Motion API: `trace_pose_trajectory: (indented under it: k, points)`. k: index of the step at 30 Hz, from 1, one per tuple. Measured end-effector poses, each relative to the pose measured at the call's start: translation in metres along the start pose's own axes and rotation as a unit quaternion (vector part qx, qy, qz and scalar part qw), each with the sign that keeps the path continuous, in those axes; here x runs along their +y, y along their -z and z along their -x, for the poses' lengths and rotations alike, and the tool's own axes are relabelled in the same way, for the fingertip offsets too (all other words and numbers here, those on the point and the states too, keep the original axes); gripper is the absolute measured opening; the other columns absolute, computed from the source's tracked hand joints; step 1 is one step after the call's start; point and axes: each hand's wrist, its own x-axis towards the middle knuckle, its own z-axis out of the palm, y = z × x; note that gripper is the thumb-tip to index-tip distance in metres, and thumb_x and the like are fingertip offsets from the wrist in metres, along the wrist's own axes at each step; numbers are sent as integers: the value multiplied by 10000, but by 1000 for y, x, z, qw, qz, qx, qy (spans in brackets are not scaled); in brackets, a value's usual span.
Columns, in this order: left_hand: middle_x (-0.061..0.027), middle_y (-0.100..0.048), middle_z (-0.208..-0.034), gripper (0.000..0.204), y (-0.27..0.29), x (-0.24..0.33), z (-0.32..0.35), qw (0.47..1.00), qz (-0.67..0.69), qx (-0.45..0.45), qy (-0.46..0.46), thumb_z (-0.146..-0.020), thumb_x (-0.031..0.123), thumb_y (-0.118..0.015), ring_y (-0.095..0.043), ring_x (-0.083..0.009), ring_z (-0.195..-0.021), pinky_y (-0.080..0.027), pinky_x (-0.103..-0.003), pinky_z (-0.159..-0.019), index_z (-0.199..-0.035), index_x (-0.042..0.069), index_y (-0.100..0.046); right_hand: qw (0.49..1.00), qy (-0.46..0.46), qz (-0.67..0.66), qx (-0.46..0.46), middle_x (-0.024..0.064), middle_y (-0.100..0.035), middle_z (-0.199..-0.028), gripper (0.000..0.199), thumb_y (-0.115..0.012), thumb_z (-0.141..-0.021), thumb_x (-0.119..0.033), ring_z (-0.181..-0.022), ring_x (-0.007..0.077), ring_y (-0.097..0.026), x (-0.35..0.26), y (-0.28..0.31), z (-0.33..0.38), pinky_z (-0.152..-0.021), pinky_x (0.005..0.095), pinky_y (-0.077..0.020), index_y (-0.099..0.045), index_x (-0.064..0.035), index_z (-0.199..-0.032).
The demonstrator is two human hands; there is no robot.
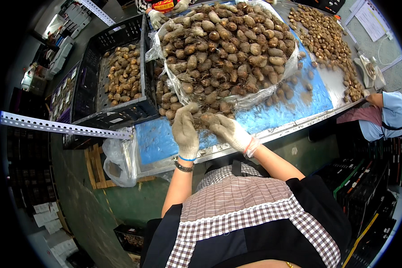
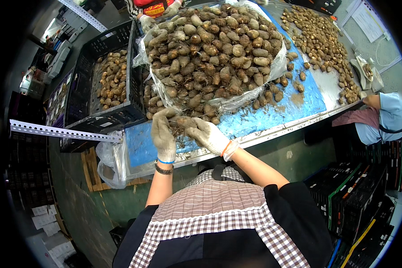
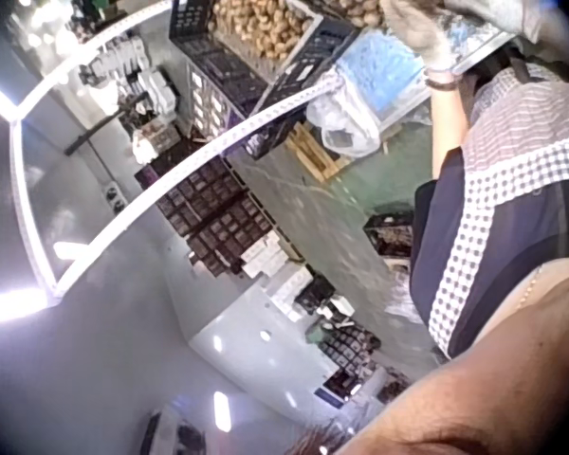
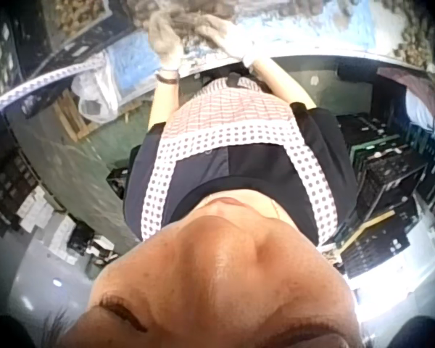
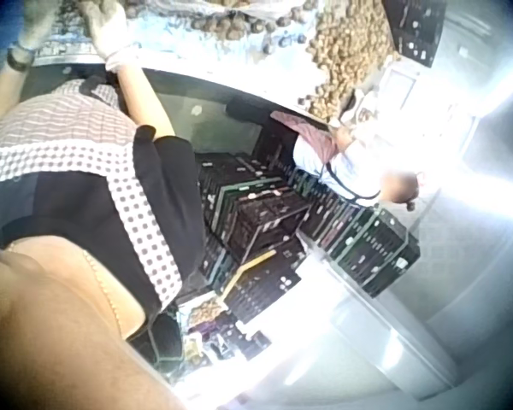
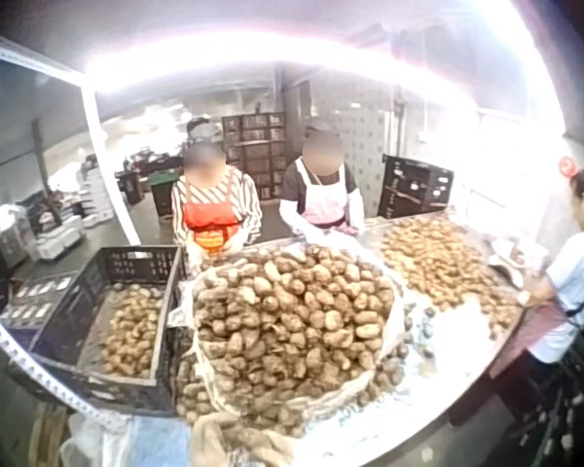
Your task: The person picks up taro roots from a large pile on a table, peels off outer layers of dirt or skin by hand, and sorts the individual roots into nearby crates.
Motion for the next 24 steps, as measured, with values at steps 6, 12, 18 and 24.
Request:
trace_pose_trajectory:
  k: [6, 12, 18, 24]
  points:
    - [-141, -707, -958, 388, 3, 20, -15, 956, -266, -102, -71, -890, 328, -654, -671, -289, -777, -535, -362, -710, -1165, 55, -647, 996, -50, -71, -31, -10, -544, -822, 516, -312, -1063, -471, -655, 66, -437, -28, 0, -5, -606, 220, -383, -599, -64, -1197]
    - [-134, -680, -793, 318, -10, 7, -20, 917, -368, -40, -148, -921, 368, -569, -655, -348, -709, -506, -434, -620, -1063, 94, -644, 988, -104, 13, 115, 131, -683, -861, 528, -371, -1044, -487, -730, 249, -621, 3, -8, -40, -638, 360, -490, -616, -47, -1202]
    - [-223, -634, -756, 267, -6, 10, -32, 950, -306, -60, 6, -963, 324, -513, -631, -408, -710, -486, -472, -628, -940, 95, -649, 848, 263, 379, 261, 170, -638, -664, 360, -559, -960, -316, -598, 371, -624, -5, -6, -52, -541, 440, -488, -684, -65, -734]
    - [43, -353, -504, 603, -11, -19, -29, 802, 169, -118, 560, -983, 652, -375, -258, -81, -355, -171, -259, -332, -723, 132, -531, 728, 355, 567, 149, 106, -609, -674, 172, -619, -887, -236, -582, 297, -629, -36, 19, -66, -528, 389, -495, -692, -96, -821]
